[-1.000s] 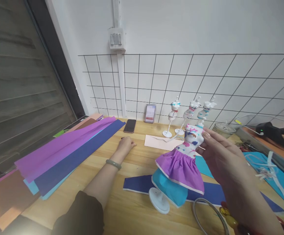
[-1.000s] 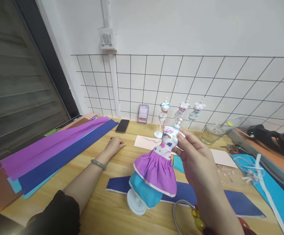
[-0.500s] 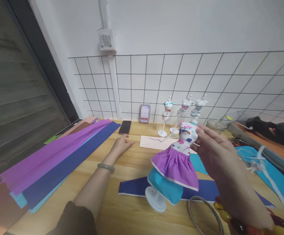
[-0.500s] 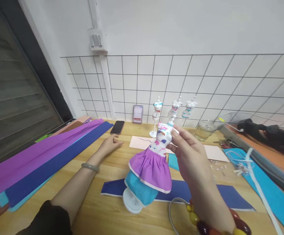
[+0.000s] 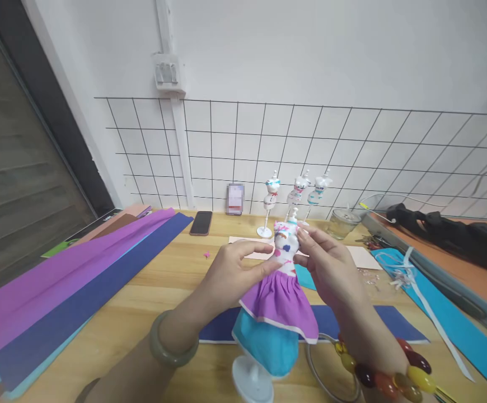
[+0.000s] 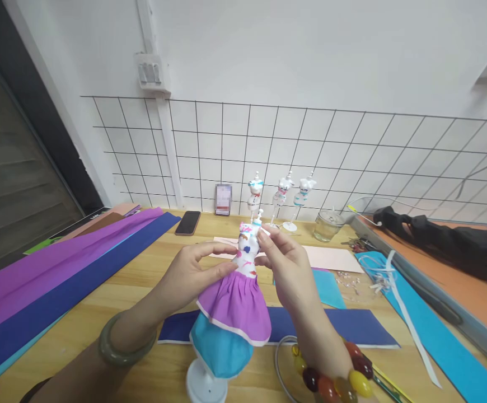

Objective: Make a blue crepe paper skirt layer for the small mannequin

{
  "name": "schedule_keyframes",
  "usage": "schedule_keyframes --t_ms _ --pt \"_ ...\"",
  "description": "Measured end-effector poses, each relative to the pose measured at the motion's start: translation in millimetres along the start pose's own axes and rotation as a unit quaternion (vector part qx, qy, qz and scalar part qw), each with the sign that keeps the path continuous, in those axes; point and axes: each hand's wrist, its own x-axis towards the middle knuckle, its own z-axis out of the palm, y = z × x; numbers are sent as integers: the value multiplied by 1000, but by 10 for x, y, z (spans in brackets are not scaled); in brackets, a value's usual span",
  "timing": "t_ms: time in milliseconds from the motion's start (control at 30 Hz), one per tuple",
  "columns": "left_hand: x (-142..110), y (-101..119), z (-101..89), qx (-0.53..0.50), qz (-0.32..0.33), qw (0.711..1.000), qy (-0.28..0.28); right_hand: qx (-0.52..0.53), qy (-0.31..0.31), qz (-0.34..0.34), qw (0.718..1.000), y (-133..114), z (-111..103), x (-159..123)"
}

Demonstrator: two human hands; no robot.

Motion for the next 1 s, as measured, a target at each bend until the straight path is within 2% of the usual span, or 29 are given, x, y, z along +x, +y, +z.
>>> schedule_keyframes --t_ms 233,400,633,733,800,833,933,1000 --pt "9 -64 40 -79 -44 995 33 -31 -2 -20 999 28 87 -72" --pt "23 -37 26 -118 -52 992 -5 -23 10 -22 999 5 109 -111" --pt "-5 -22 14 -101 -36 994 0 16 -16 -5 1000 39 110 -94" --pt "-38 4 9 22 16 998 58 15 -12 -26 999 46 117 -102" --pt "-62 25 3 166 100 976 104 -6 4 -60 998 25 120 -134" --pt "-73 32 1 237 155 951 122 -25 13 -79 996 6 120 -157" --pt "-96 27 -6 393 315 848 163 -107 19 -125 986 -81 118 -246" --pt "-100 4 -12 438 373 799 174 -159 11 -127 979 -145 119 -296"
